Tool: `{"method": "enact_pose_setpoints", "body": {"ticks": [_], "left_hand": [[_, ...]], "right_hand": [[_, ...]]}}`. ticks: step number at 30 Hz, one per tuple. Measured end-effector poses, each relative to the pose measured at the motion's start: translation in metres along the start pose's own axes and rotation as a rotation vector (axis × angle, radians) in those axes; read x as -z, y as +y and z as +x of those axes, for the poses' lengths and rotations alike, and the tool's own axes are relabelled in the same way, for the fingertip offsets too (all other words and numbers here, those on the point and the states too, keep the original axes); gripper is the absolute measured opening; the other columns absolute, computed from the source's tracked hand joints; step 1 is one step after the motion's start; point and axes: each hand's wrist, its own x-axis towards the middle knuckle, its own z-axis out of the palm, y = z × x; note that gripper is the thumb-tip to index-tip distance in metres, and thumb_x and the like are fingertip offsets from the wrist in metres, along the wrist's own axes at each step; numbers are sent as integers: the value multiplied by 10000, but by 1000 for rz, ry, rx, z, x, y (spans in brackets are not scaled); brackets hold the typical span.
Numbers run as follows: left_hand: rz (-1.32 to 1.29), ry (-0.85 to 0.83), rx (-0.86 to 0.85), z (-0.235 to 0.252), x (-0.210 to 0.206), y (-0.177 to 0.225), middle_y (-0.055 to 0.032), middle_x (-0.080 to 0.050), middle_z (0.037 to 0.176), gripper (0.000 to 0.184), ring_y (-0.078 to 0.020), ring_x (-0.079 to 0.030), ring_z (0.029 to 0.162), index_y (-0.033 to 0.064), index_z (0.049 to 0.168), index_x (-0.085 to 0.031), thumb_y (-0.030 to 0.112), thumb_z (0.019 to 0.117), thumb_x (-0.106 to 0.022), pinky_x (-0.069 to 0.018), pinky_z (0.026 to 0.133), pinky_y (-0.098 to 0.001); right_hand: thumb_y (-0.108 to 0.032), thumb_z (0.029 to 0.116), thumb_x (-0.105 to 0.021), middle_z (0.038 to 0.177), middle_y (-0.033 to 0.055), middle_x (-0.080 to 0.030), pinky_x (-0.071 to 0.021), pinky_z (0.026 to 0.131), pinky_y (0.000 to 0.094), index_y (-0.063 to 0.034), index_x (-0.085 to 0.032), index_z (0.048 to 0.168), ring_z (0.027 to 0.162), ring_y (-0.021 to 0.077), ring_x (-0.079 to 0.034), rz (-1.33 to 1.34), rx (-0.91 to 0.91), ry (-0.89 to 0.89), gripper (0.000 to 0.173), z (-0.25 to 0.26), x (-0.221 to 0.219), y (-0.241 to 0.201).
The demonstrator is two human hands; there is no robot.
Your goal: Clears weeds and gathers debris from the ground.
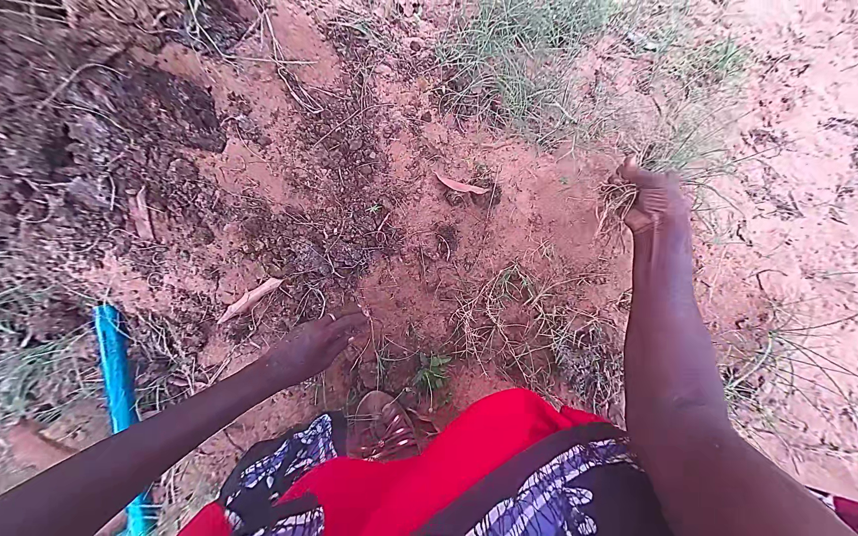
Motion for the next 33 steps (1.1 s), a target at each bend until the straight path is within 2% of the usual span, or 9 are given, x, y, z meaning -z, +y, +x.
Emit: {"method": "enact_pose_setpoints", "body": {"ticks": [2,3,7,14,16,19,23,27,33], "left_hand": [[16,-17,41,-8,-1,-2,-220,-586,1439,387,-449,-682,1126,36,1396,-604,101,1017,-556,-551,917,-593],[18,-15,47,-11,-4,-5,-210,-580,1451,395,-437,-674,1156,44,1403,-603,108,1016,-552,-547,935,-588],[2,71,27,-22,-11,-11,-199,-595,1439,388,-379,-661,1219,46,1379,-626,134,1008,-557,-554,973,-531],[-73,226,105,-37,-21,-12,-219,-635,1370,356,-323,-743,998,16,1293,-676,159,984,-570,-612,837,-440],[-89,217,134,-43,-22,-17,-213,-628,1385,371,-318,-745,999,26,1316,-668,156,982,-572,-612,839,-436],[-102,206,193,-52,-24,-23,-186,-635,1389,373,-305,-737,1051,47,1324,-669,147,976,-579,-606,870,-432],[-117,216,216,-52,-25,-27,-179,-646,1371,370,-275,-741,1027,53,1323,-671,145,978,-576,-606,863,-396],[-103,195,202,-44,-23,-27,-202,-642,1368,375,-304,-746,1000,34,1324,-664,132,975,-567,-612,837,-409],[-159,201,208,-39,-22,-32,-215,-665,1317,380,-288,-749,965,22,1339,-647,147,991,-557,-611,840,-407]], "right_hand": [[94,746,-778,1186,99,-618,-584,867,365,-43,-475,1358,1036,154,-646,-448,-11,87,696,12,-10,12],[62,688,-810,1244,187,-614,-550,912,462,17,-498,1362,1109,251,-626,-636,-14,138,744,24,-12,22],[-106,793,-796,1193,282,-647,-503,953,593,81,-613,1217,1128,387,-634,-924,84,146,498,63,-30,34],[-224,893,-708,1425,391,-481,-367,1062,738,112,-539,1359,1350,551,-456,-1459,-33,-161,598,107,-78,15],[-249,950,-658,1392,396,-510,-401,1010,740,113,-480,1395,1314,553,-499,-1510,-46,-206,601,109,-86,13],[-266,873,-712,1569,337,-370,-215,1169,724,40,-259,1583,1482,503,-322,-1574,55,-209,896,128,-88,25],[-349,849,-756,1353,337,-587,-310,1151,667,67,-408,1488,1313,496,-538,-1565,236,-88,838,130,-100,36],[-170,985,-613,1452,365,-490,-372,1139,593,136,-459,1426,1391,477,-470,-1311,97,-2,559,129,-112,44],[-154,1041,-557,1460,338,-502,-341,1192,472,137,-470,1428,1407,393,-471,-1077,303,-135,492,138,-91,58]]}}
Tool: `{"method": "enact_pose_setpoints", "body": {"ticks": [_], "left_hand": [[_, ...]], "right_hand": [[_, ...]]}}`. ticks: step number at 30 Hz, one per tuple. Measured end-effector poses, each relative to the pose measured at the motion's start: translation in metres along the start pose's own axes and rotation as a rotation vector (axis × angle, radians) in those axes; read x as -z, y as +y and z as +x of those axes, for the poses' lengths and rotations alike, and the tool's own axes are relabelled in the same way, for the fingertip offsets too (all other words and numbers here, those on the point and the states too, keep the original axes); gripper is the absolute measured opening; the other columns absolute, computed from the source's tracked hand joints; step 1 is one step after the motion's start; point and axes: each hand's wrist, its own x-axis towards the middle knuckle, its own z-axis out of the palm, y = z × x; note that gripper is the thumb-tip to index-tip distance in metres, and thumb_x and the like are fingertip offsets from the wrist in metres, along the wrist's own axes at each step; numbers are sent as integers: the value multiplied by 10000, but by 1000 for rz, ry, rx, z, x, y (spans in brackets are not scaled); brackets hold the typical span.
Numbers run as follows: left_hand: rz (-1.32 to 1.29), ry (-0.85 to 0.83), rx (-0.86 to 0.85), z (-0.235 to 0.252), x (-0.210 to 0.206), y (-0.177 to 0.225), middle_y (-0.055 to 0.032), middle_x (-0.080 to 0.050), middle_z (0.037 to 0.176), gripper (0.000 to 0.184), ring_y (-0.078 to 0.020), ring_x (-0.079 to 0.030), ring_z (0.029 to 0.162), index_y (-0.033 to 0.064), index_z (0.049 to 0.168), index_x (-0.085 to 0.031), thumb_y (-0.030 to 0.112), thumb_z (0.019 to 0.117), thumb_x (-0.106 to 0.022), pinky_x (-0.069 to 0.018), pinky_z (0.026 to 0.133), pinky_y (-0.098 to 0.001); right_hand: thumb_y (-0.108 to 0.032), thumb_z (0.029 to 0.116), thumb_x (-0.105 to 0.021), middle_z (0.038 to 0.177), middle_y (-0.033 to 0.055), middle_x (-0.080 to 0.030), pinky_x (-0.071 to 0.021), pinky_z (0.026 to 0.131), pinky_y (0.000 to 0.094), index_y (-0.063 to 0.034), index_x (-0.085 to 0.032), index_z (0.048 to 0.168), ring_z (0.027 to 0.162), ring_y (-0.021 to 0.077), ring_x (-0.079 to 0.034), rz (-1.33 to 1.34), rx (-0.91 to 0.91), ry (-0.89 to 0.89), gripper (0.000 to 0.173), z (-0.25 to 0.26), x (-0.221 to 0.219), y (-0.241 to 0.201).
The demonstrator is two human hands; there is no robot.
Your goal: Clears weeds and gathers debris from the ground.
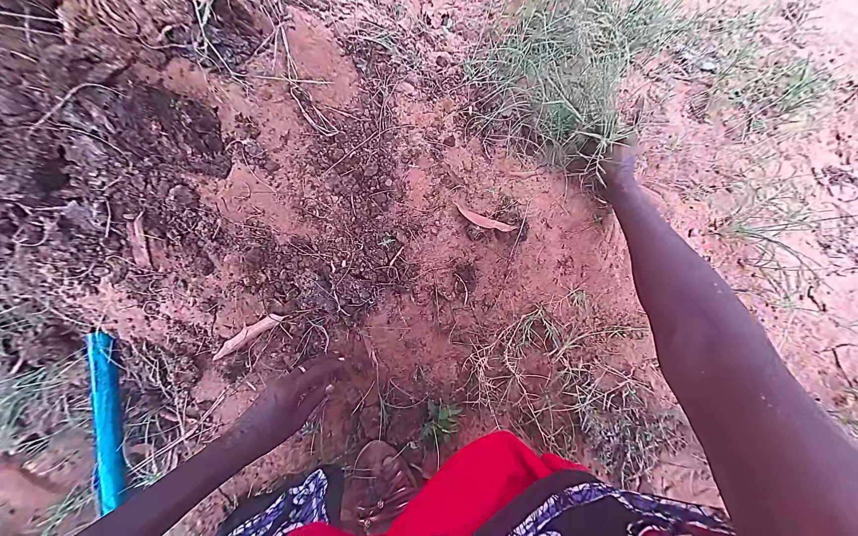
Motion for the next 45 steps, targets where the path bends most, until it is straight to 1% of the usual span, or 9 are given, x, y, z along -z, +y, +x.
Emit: {"method": "enact_pose_setpoints", "body": {"ticks": [2,5,14,19,23,26,29,36,45], "left_hand": [[0,-6,-2,0,0,-1,-211,-668,1306,374,-282,-744,971,20,1335,-647,151,996,-555,-610,843,-407],[12,-12,1,2,2,2,-216,-679,1287,376,-297,-746,960,7,1328,-646,148,993,-550,-610,835,-422],[47,-21,28,1,17,32,-230,-697,1234,416,-351,-749,917,17,1383,-607,144,989,-567,-600,849,-501],[44,-55,58,-14,13,39,-250,-731,1077,420,-384,-740,846,28,1394,-610,122,986,-579,-591,799,-534],[25,-187,85,-12,13,50,-258,-691,1229,432,-402,-728,946,23,1442,-564,96,1016,-565,-565,888,-549],[64,-286,82,7,21,73,-264,-683,1222,428,-417,-702,1022,55,1467,-539,147,1050,-542,-531,937,-572],[81,-290,3,18,28,97,-270,-678,1222,431,-420,-691,1044,48,1478,-521,139,1056,-525,-512,963,-578],[251,-327,-146,6,38,135,-275,-613,1355,430,-466,-643,1163,43,1483,-509,130,1062,-513,-466,1019,-626],[647,-596,-159,-4,29,175,-155,-471,1561,494,-411,-576,1300,171,1539,-472,164,1053,-563,-468,1026,-606]], "right_hand": [[-271,1035,-616,1201,166,-673,-504,1007,336,51,-607,1296,1115,169,-639,277,29,119,415,15,0,5],[-353,1074,-544,912,-21,-629,-550,777,233,-39,-601,1186,804,13,-616,596,-54,95,338,34,12,5],[-404,1070,-543,1011,14,-617,-536,774,257,-57,-592,1266,841,49,-597,633,-257,101,401,21,14,-6],[-335,1083,-534,1304,163,-622,-490,1012,351,24,-567,1367,1148,173,-601,565,-243,158,459,-5,11,-7],[-267,1099,-480,1037,12,-619,-534,815,253,-65,-583,1219,916,48,-605,860,-223,235,257,-77,13,-2],[-269,1094,-499,1226,94,-619,-528,922,319,-22,-544,1363,1068,120,-604,840,-309,260,368,-105,34,-7],[-279,1097,-485,1166,70,-611,-533,877,305,-43,-543,1334,1015,103,-602,873,-356,301,340,-126,51,-18],[-174,1070,-494,1402,261,-536,-439,1032,548,62,-539,1369,1269,338,-532,281,-361,75,384,-159,138,-20],[-297,1008,-644,1024,-6,-553,-473,749,283,-114,-573,1244,845,54,-530,173,-372,95,307,-215,344,-57]]}}
